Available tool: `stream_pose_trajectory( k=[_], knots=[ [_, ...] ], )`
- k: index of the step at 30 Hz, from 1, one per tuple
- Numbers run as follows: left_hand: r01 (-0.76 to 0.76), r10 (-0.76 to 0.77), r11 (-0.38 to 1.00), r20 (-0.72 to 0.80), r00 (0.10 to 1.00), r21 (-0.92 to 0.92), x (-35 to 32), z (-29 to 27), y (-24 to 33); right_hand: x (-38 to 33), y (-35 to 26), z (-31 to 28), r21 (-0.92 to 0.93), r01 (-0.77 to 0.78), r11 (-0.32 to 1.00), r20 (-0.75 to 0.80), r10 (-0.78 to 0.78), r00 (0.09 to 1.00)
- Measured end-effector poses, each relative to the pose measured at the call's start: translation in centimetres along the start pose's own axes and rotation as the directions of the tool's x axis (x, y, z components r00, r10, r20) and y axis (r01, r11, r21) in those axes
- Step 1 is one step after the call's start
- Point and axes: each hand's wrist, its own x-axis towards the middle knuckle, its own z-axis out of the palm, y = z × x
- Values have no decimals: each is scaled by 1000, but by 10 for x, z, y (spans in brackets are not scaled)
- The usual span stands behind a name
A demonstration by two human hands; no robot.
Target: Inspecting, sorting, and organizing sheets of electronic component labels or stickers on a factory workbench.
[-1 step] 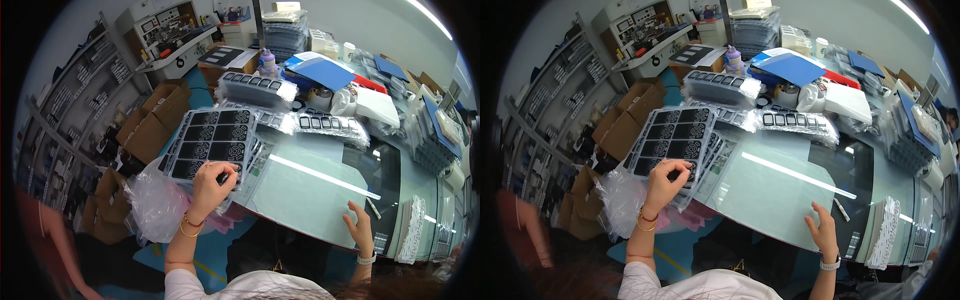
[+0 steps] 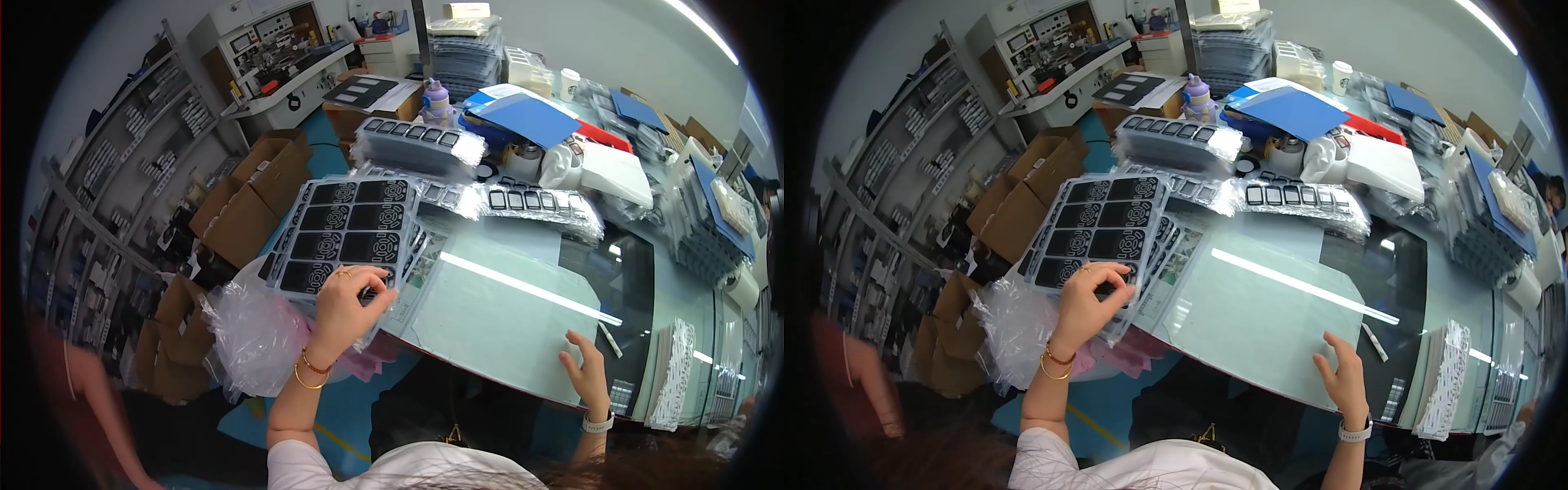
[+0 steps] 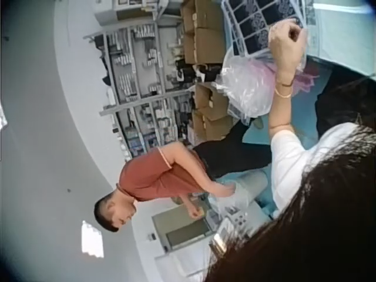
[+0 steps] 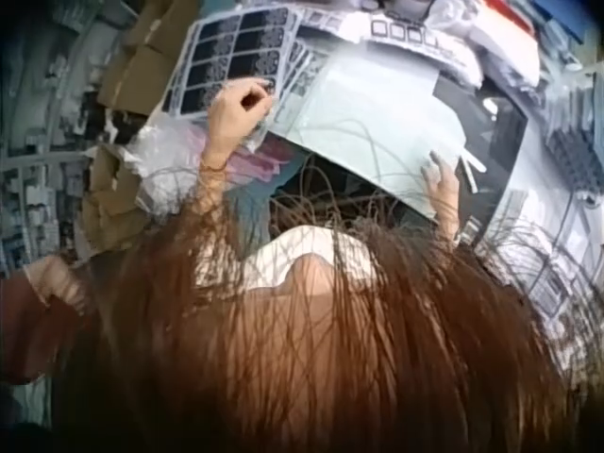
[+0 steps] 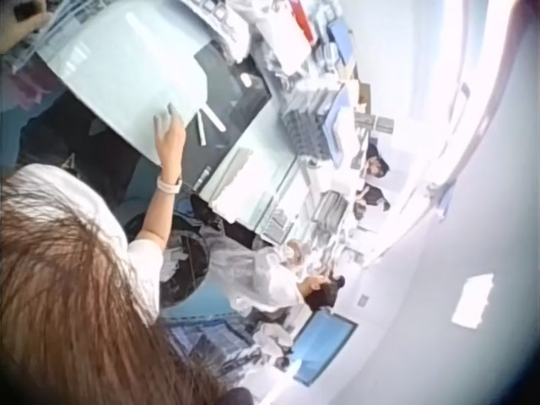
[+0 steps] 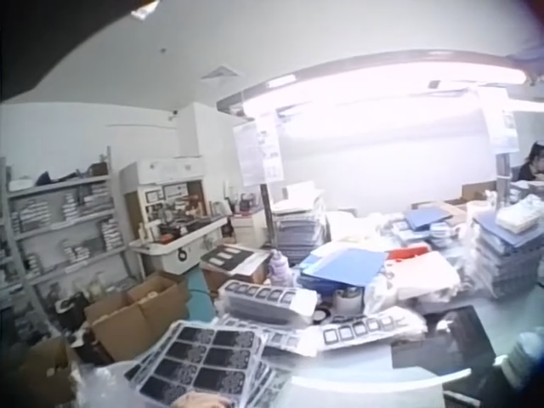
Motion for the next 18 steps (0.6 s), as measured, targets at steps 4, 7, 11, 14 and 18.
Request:
stream_pose_trajectory(
  k=[4, 7, 11, 14, 18],
  knots=[
    [-108, 110, 946, 10, 994, 306, -10, 9, -2, -2, -5, -1, -9, -7, 1000, -13, 7, 1000],
    [-119, 122, 944, 8, 992, 307, -11, 10, -6, 0, 0, -2, 0, 25, 1000, -40, -25, 999],
    [-89, 97, 989, -61, 993, 119, -11, 9, -12, -3, 2, -3, 20, 14, 1000, -48, -13, 999],
    [-90, -22, 937, -311, 950, -339, 2, -4, -3, -7, 8, 1, 35, 44, 998, -90, -41, 995],
    [-561, 316, 806, -667, 675, -186, 35, 3, 46, -7, 6, 10, 184, 24, 983, -111, -3, 994]
  ],
)
